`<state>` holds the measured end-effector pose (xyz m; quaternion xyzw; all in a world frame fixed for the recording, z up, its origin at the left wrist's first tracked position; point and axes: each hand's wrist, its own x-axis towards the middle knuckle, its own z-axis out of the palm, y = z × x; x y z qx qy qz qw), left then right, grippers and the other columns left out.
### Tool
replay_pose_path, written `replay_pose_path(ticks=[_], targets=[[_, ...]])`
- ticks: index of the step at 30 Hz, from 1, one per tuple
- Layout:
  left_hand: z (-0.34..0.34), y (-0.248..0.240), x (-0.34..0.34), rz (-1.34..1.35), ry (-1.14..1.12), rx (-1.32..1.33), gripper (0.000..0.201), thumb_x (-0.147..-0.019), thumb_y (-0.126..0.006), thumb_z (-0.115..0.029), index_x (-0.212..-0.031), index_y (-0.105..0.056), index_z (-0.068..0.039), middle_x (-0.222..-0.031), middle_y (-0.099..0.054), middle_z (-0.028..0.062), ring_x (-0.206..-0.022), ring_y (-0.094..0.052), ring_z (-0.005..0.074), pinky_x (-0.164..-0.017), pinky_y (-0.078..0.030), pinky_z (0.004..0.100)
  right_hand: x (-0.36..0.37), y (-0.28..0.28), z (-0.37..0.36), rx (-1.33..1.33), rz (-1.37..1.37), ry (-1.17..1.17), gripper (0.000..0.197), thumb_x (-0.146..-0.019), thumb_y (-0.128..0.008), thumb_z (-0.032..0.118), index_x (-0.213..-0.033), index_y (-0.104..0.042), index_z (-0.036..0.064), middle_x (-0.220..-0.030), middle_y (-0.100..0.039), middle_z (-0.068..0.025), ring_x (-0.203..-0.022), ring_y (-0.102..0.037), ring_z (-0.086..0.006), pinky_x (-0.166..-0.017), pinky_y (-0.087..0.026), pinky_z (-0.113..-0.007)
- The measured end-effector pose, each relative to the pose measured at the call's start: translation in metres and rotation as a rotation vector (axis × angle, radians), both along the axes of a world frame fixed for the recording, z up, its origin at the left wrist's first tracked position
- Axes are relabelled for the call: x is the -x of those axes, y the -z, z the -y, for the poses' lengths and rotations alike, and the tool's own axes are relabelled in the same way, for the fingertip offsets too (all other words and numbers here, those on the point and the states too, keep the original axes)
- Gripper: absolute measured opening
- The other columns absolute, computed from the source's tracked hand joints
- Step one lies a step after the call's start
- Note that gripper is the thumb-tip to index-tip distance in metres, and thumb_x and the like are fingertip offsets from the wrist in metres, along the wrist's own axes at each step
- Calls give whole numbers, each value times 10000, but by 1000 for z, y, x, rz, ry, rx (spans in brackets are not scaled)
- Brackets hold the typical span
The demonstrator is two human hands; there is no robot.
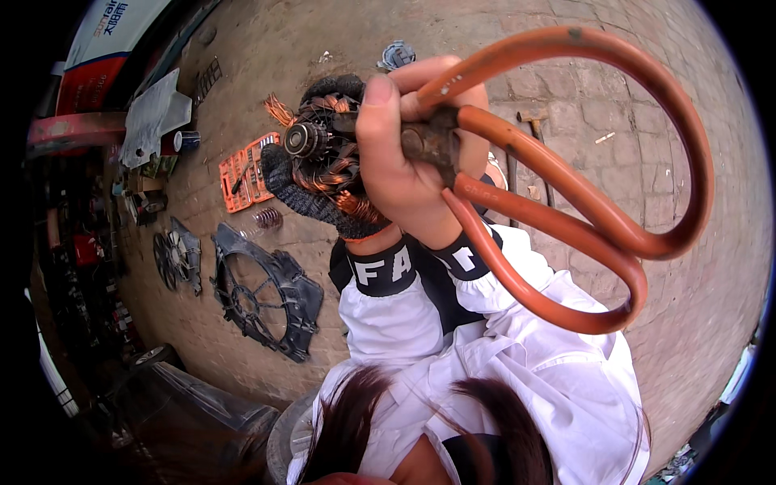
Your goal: The person sits on the ground and uses large orange-handled shears to cut copper windings on a motor armature held in their left hand. They repeatedly position the shears and snip the wires, occasionally adjusting their grip on the component.
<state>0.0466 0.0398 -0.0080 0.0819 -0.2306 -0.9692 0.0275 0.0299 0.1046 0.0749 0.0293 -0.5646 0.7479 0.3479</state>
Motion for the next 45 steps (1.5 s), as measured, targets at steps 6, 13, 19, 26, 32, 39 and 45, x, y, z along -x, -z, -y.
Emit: replay_pose_path(ticks=[6, 13, 19, 26, 32, 39, 45], targets=[[1, -5, 1, -4, 2, -25, 322, -925, -384, -300, -1053, -485, -22, -973, -571, 115, -844, -574, 212, -703, -514, 330, 4, 1, -12, -111, -264, 118, 215, -810, -555, 81, -713, -369, 34, -681, -484, -92, -470, -419, -95, -429, -384, -231], [5, -6, 0, -8, 0, -44, 318, -926, -384, -296, -1054, -484, -23, -974, -570, 115, -845, -574, 211, -703, -514, 329, 5, -1, -19, -114, -274, 57, 204, -824, -516, 70, -772, -321, 42, -676, -437, -108, -412, -356, -93, -354, -367, -239], [2, -4, 1, -12, 6, -52, 314, -926, -384, -292, -1055, -483, -23, -974, -570, 114, -845, -573, 211, -703, -514, 329, 4, 0, -21, -96, -228, -78, 180, -839, -496, 58, -807, -319, 55, -673, -425, -102, -412, -343, -81, -342, -369, -231], [0, -5, 6, -22, 3, -61, 310, -927, -384, -288, -1055, -482, -24, -975, -569, 113, -846, -573, 210, -703, -514, 329, 2, -6, -20, -72, -226, -107, 196, -849, -490, 69, -808, -300, 58, -672, -414, -92, -404, -316, -74, -349, -357, -220], [1, -5, 5, -22, 1, -64, 306, -927, -383, -285, -1056, -481, -25, -976, -568, 113, -846, -573, 210, -702, -514, 328, -1, -7, -26, -153, -230, -172, 208, -855, -495, 83, -802, -295, 62, -678, -415, -92, -411, -342, -74, -359, -358, -221], [2, -6, 5, -23, -1, -66, 302, -928, -383, -281, -1057, -480, -25, -976, -568, 112, -847, -572, 209, -702, -514, 328, 0, -8, -22, -132, -253, -164, 201, -844, -503, 77, -788, -312, 53, -684, -444, -99, -409, -357, -77, -372, -369, -220], [2, -8, 6, -24, 0, -74, 299, -928, -383, -277, -1057, -480, -26, -977, -567, 112, -847, -572, 209, -702, -514, 328, 1, -10, -22, -135, -245, -168, 172, -831, -509, 66, -779, -347, 38, -669, -468, -94, -413, -383, -78, -375, -376, -220]])
